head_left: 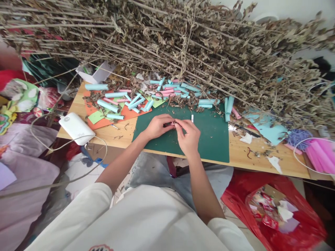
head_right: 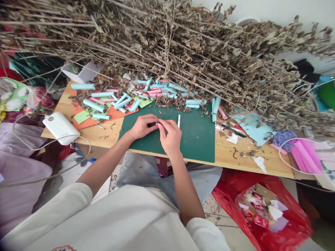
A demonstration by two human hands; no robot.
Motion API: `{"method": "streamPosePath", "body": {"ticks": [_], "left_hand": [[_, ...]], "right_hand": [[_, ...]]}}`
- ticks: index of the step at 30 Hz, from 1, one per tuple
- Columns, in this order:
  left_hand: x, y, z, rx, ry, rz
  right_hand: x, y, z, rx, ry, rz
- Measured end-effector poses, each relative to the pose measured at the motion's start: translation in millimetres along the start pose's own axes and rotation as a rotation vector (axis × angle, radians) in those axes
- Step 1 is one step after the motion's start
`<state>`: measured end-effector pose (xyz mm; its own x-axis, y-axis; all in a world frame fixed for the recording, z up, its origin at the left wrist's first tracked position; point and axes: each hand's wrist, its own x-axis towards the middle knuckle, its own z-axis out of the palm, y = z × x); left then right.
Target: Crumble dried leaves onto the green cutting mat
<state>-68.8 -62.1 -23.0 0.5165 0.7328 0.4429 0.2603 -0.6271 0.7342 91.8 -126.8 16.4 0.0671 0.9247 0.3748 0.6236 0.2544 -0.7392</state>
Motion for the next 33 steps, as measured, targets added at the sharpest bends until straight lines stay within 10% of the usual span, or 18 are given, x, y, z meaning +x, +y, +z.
{"method": "streamPosePath", "body": {"ticks": [21,33], "left_hand": [[2,4,-0.9,-0.002,-0.010,-0.041],[2,2,-1.4,0.002,-0.044,-0.017]], "right_hand": [[-13,7,16,0.183,0.125,0.294],[-6,2,10,-0.144,0.086,-0.099]]}}
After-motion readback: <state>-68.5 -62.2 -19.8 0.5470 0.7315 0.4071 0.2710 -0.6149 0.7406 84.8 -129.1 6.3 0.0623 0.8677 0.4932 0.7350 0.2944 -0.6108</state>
